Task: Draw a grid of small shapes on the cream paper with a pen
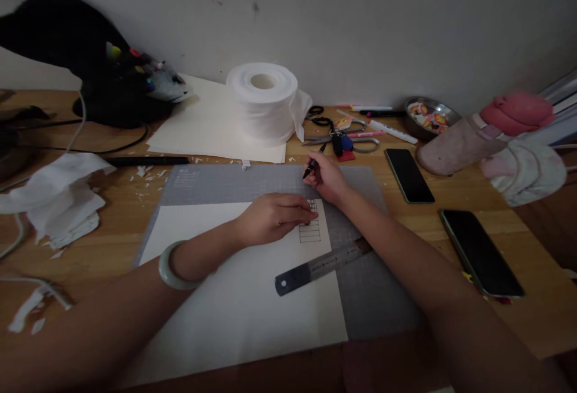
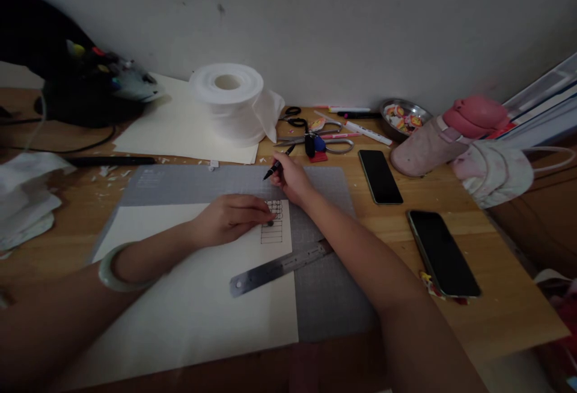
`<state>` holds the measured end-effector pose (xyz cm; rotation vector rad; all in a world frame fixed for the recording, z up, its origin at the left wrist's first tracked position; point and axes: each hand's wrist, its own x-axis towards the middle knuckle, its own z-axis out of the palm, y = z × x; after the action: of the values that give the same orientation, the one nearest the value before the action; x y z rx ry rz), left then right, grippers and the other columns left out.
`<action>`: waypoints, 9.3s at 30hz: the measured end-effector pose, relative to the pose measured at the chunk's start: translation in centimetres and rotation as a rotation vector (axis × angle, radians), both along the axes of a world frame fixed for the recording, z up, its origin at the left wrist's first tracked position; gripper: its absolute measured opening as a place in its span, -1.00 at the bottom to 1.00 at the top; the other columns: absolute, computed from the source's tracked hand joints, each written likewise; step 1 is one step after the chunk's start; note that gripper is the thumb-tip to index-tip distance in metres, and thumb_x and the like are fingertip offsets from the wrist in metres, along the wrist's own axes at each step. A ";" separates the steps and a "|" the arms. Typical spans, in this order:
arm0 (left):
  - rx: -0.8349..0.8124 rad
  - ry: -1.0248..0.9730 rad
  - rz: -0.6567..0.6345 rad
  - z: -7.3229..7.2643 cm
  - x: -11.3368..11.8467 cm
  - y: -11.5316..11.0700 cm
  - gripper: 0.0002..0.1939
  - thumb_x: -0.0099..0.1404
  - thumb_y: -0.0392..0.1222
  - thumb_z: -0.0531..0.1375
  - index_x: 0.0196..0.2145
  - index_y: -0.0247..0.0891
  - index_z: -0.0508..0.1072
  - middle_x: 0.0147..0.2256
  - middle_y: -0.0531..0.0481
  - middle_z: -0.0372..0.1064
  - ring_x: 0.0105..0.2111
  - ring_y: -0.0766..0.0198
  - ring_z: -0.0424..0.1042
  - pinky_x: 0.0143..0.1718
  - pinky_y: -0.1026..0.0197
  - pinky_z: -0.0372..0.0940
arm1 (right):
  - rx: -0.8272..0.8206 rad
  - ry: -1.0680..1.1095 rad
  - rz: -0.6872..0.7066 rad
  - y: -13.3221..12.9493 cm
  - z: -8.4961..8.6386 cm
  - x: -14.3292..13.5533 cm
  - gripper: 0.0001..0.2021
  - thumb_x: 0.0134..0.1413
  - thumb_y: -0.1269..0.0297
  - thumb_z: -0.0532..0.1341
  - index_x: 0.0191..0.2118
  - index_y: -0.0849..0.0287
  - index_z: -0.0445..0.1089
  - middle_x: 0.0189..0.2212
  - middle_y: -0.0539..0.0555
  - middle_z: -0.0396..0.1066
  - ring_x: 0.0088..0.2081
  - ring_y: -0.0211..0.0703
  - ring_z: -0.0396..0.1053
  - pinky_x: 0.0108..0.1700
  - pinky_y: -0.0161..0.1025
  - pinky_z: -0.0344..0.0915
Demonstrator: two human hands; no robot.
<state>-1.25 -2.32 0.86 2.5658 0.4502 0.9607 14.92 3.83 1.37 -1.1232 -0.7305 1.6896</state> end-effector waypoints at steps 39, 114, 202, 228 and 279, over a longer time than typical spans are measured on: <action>-0.107 0.060 -0.003 0.6 0.2 -0.1 -0.76 0.37 -0.28 0.05 -0.17 -0.26 0.51 -0.19 -0.12 0.47 -0.23 0.29 0.48 -0.23 0.31 0.37 | 0.695 -0.058 -0.376 -5.6 9.9 1.7 -0.65 0.20 0.12 0.08 -0.58 0.11 0.19 -0.70 -0.11 0.13 -0.72 -0.44 0.13 -0.70 -0.41 0.04; -0.086 0.043 -0.021 0.8 0.2 -0.2 -0.75 0.37 -0.27 0.04 -0.14 -0.31 0.50 -0.20 -0.13 0.47 -0.26 0.28 0.48 -0.28 0.31 0.36 | 0.598 -0.958 0.146 -12.8 0.4 4.7 -0.79 0.15 0.21 0.08 -0.30 0.18 0.40 -0.60 -0.01 0.39 -0.55 -0.26 0.37 -0.49 -0.31 0.31; -0.226 0.197 0.035 1.4 -0.1 -0.2 -0.33 0.45 0.07 -0.33 -0.09 -0.26 0.51 -0.52 -0.07 0.49 -0.50 0.31 0.42 -0.41 0.30 0.23 | 0.578 -1.144 0.648 -3.2 1.1 0.4 -0.63 0.07 0.13 0.04 -0.66 0.18 0.08 -0.73 -0.11 0.03 -0.61 -0.38 -0.02 -0.52 -0.31 -0.12; -0.205 0.264 0.051 1.4 -0.2 -0.2 -0.32 0.45 0.05 -0.35 -0.06 -0.23 0.50 -0.63 -0.01 0.35 -0.59 0.32 0.33 -0.45 0.30 0.19 | 0.549 -1.128 0.545 -3.2 0.8 0.9 -0.70 0.02 0.19 0.01 -0.65 0.15 0.02 -0.69 -0.12 0.00 -0.59 -0.36 -0.04 -0.51 -0.30 -0.13; -0.196 0.120 -0.044 1.3 -0.2 -0.6 -0.37 0.45 -0.02 -0.32 -0.06 -0.35 0.46 -0.31 -0.16 0.42 -0.31 0.26 0.41 -0.27 0.26 0.29 | 0.157 -0.450 0.155 -1.9 0.4 1.8 -0.76 -0.07 0.19 0.08 -0.63 0.15 0.14 -0.75 -0.12 0.08 -0.73 -0.41 -0.05 -0.68 -0.39 -0.15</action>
<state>-1.42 -2.89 2.17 2.4527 0.4925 0.7119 16.76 1.97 1.77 -1.3789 -1.2371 1.4847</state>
